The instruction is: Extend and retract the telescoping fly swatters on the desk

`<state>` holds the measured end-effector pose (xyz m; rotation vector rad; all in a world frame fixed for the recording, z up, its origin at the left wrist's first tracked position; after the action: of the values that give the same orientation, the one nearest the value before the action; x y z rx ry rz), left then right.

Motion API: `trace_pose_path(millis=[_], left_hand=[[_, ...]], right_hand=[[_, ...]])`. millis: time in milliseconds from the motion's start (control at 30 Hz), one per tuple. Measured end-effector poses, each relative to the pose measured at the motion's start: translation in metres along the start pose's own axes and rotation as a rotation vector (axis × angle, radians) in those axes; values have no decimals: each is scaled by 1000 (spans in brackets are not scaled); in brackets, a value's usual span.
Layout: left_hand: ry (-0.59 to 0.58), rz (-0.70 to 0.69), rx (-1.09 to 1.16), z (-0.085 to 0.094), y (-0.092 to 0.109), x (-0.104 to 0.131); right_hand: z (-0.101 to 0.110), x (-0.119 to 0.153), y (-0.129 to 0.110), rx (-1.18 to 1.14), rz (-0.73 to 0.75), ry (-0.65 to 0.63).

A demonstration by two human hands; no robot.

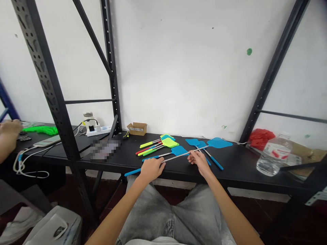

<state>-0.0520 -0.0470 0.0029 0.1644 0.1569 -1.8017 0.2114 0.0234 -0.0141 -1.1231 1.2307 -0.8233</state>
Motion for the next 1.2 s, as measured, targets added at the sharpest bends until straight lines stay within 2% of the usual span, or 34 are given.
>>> trace_pose_path(millis=[733, 967, 1200], left_hand=[[9, 0, 12, -1, 0, 0], [-20, 24, 28, 2, 1, 1], [9, 5, 17, -2, -1, 0]], right_hand=[[0, -1, 0, 6, 0, 6], [-2, 1, -3, 10, 2, 10], [0, 0, -1, 12, 0, 5]])
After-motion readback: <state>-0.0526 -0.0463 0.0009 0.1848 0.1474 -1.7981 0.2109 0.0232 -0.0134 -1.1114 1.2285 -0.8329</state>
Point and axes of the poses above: each hand's wrist, its own x-axis away from the middle knuckle, its own z-axis out of the back of the hand, y = z × x, the point moved 1 cm from there along -x, towards the middle knuckle, and after that the axes turned 9 degrees about -y, right-handed, at the moved point
